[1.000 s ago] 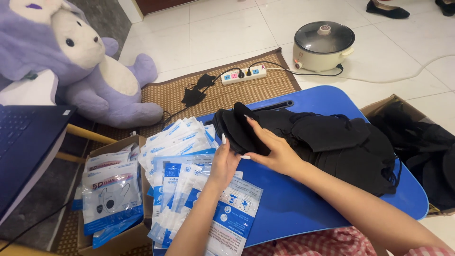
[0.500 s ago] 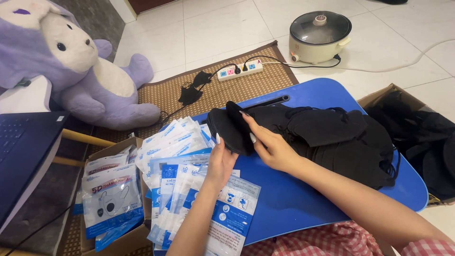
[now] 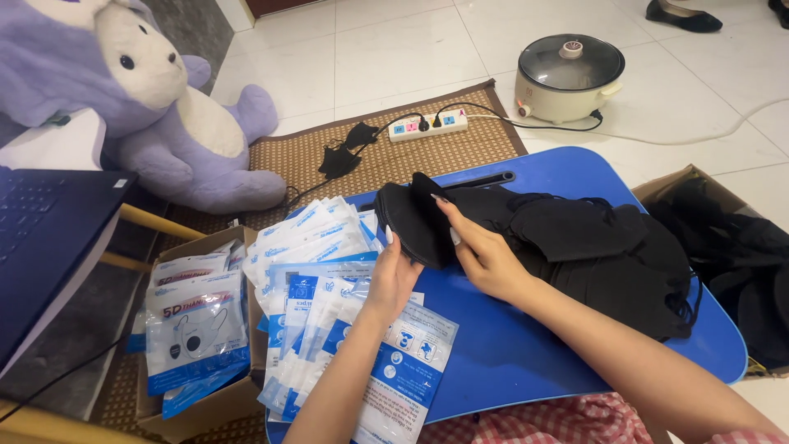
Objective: Organizing and stacking individual black face masks on a table
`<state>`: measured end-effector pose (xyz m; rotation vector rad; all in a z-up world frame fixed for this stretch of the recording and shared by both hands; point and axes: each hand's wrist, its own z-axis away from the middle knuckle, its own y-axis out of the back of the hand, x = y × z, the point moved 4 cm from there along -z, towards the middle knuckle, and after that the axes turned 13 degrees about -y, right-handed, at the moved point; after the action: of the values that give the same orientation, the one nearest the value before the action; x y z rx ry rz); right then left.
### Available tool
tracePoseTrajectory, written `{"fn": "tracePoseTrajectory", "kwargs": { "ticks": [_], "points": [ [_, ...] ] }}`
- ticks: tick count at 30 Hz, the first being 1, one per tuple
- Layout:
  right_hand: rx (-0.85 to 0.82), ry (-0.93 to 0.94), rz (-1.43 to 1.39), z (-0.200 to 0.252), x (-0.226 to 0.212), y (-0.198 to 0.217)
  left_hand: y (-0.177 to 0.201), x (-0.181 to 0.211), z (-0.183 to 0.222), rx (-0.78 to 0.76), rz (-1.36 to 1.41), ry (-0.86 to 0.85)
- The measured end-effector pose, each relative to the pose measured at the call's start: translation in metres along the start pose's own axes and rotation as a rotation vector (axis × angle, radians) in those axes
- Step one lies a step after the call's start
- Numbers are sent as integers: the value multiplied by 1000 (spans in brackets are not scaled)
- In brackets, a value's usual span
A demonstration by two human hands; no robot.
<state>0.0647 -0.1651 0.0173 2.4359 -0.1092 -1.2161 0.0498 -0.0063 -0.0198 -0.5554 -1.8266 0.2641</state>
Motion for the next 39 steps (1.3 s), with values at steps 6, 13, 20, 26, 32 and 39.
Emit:
{"fn": "tracePoseTrajectory", "kwargs": {
  "ticks": [6,13,20,26,32,39],
  "points": [
    [4,-1,7,2,7,-4,-1,3,0,-11,18,10],
    [1,-19,-1,2,7,-3,6,-8,-1,-3,24,2],
    [-4,-29,24,0,-7,-1,5,-5,0,-14,1,1],
    [-12,-49,22,0,-6,-1,-2,3,0,2,18,-1],
    [-23,-53,25,1,-2,-1,-3,4,0,7,-8,21],
    [-48,-66,51,1,-2,-2,-4,7,-1,-4,-28,49]
  ]
}}
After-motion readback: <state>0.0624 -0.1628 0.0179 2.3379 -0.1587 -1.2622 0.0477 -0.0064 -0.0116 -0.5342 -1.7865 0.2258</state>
